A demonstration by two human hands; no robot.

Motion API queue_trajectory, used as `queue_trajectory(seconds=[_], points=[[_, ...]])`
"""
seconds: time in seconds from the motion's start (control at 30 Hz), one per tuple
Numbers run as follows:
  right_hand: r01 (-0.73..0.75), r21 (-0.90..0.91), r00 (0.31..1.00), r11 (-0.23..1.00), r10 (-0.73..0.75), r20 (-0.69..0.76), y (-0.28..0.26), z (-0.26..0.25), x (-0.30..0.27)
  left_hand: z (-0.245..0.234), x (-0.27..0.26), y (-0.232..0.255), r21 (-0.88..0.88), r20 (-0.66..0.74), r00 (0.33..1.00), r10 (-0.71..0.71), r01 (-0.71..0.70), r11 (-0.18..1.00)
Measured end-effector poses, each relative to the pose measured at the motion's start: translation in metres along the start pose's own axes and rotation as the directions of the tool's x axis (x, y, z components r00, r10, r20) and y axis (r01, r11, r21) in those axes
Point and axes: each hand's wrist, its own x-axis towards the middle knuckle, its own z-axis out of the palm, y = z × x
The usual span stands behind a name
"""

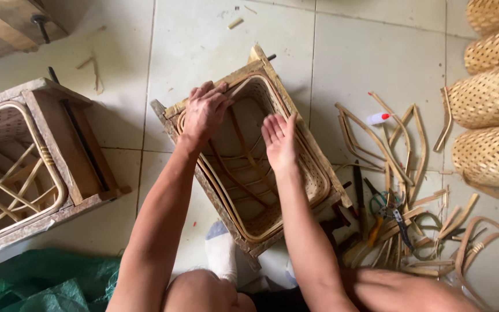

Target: The person weaves a rectangular basket by inserting and securing bamboo strips into a wooden mold. They use a hammer to tap the strips into place and apply glue to the joints.

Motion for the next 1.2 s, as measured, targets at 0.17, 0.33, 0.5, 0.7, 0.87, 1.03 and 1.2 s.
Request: queue_trajectory(seconds=[0.17,0.33,0.5,0.7,0.87,1.03,1.2], points=[[0.197,-0.008,0.977,0.980,-0.197,-0.078,0.040,0.005,0.025,-0.005,-0.001,-0.001,-0.026,-0.024,1.000,-0.014,0.013,1.000],[0.347,-0.051,0.924,0.936,-0.351,-0.150,0.049,0.009,0.020,-0.003,0.003,0.000,-0.005,0.020,1.000,-0.018,0.018,1.000],[0.386,-0.046,0.895,0.922,-0.386,-0.226,0.052,0.022,0.012,-0.001,0.003,-0.003,-0.019,0.033,0.999,-0.015,0.016,1.000],[0.383,-0.034,0.891,0.923,-0.379,-0.250,0.053,0.028,0.007,0.002,0.003,-0.008,0.005,0.000,1.000,-0.010,0.010,1.000],[0.393,-0.065,0.889,0.917,-0.396,-0.230,0.053,0.029,0.001,-0.003,0.005,-0.001,0.039,0.006,0.999,-0.048,0.048,0.998],[0.383,-0.092,0.889,0.919,-0.394,-0.235,0.053,0.030,0.001,-0.008,0.012,0.002,-0.108,0.152,0.952,-0.266,0.283,0.953],[0.400,-0.098,0.878,0.911,-0.411,-0.244,0.057,0.028,-0.001,-0.004,0.007,-0.003,0.016,0.125,0.980,-0.154,0.153,0.988]])
